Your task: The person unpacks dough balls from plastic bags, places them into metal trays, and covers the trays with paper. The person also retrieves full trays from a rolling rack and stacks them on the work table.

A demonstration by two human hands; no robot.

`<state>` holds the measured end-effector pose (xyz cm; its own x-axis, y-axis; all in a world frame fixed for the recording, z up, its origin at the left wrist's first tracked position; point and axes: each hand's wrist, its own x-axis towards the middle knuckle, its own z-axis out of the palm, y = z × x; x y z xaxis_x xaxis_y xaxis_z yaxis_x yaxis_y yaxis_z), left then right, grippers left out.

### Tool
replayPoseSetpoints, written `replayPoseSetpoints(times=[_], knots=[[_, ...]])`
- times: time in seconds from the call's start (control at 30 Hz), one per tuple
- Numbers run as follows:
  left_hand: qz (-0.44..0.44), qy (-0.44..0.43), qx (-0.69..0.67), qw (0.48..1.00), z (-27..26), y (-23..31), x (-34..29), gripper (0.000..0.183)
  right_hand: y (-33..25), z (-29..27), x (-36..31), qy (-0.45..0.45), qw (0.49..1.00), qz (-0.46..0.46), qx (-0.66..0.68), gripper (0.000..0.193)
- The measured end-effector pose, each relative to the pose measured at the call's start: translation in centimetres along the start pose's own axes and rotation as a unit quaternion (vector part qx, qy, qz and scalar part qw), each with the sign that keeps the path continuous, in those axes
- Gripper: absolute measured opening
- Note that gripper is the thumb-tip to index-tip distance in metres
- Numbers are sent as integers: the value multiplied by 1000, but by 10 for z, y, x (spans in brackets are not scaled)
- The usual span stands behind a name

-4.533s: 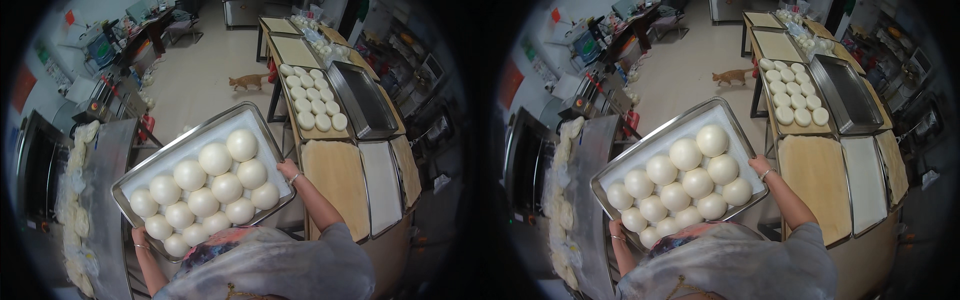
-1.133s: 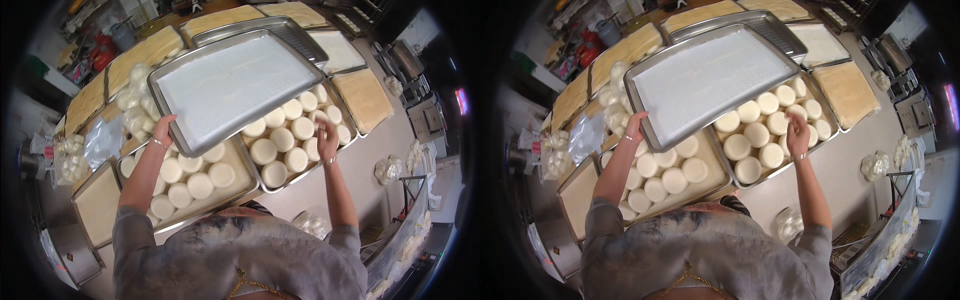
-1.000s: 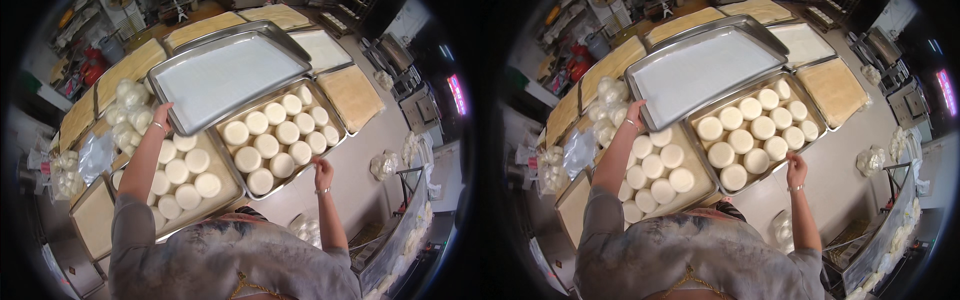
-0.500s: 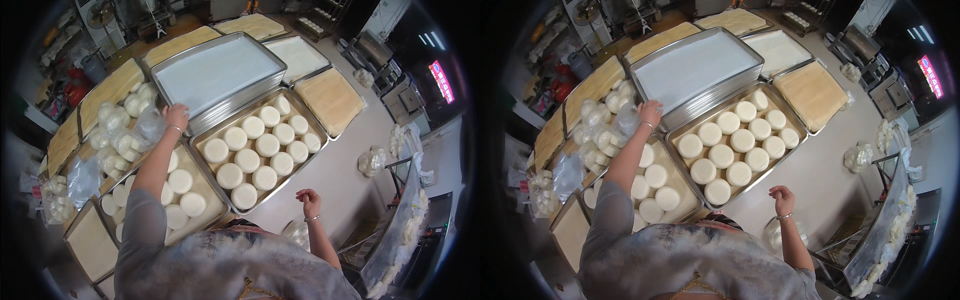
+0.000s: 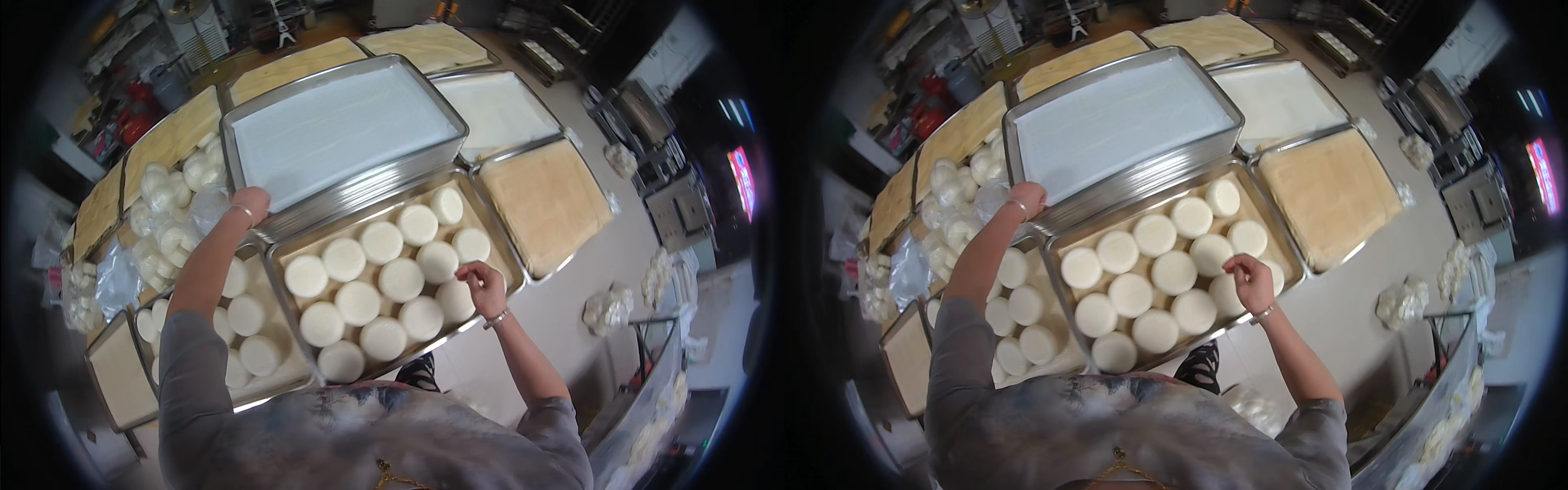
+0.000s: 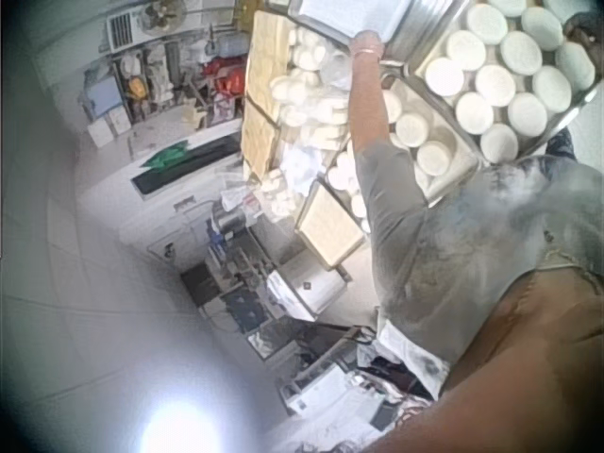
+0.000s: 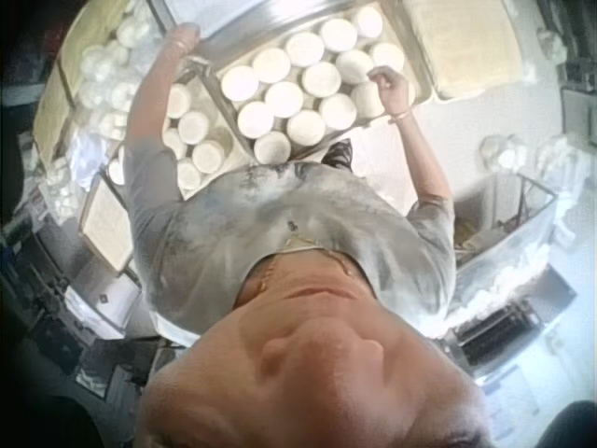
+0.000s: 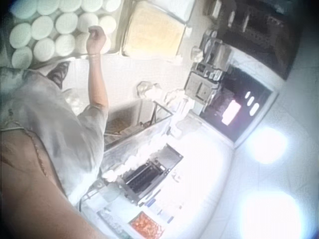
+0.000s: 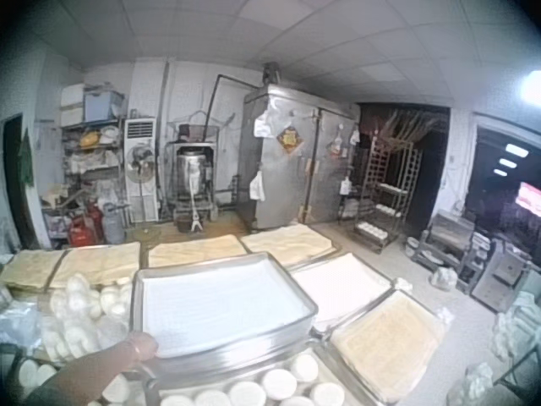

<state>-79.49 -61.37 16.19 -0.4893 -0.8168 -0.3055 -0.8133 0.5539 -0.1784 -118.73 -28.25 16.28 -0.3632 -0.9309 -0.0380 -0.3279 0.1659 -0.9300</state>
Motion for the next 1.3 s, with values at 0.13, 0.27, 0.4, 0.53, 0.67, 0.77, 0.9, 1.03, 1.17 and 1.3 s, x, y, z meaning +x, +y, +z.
replayPoseSetpoints(times=[0.13, 0.27, 0.4, 0.53, 0.67, 0.77, 0.9, 1.03, 1.17, 1.3], knots=[[-122, 181, -115, 969, -44, 26, 16, 11, 22, -57, 155, -25, 951, -242, -192, 28], [-128, 359, -186, 906, -148, 49, 30, 9, 8, -53, 288, -50, 912, -305, -270, 65], [-175, 353, -391, 832, -239, 86, 37, 7, 1, -35, 350, -20, 902, -243, -357, 48], [-59, 405, -459, 788, -288, 109, 31, 7, 3, -64, 379, 12, 918, -166, -361, 20], [-59, 475, -427, 767, -300, 102, -18, 2, -38, -122, 389, 110, 912, -308, -249, 13], [-28, 488, -492, 721, -295, 107, -33, 4, -77, -221, 378, 139, 865, -374, -304, 15], [-5, 511, -477, 715, -312, 154, -18, 14, -118, -356, 366, 192, 849, -382, -310, 23], [10, 448, -502, 740, -343, 234, 34, 23, -111, -456, 388, 180, 871, -321, -326, 29], [-10, 316, -577, 753, -338, 328, 152, 19, -19, -525, 453, 79, 875, -173, -446, 21], [-73, 207, -614, 758, -316, 418, 293, 19, 88, -574, 558, 53, 867, -144, -473, 14]])
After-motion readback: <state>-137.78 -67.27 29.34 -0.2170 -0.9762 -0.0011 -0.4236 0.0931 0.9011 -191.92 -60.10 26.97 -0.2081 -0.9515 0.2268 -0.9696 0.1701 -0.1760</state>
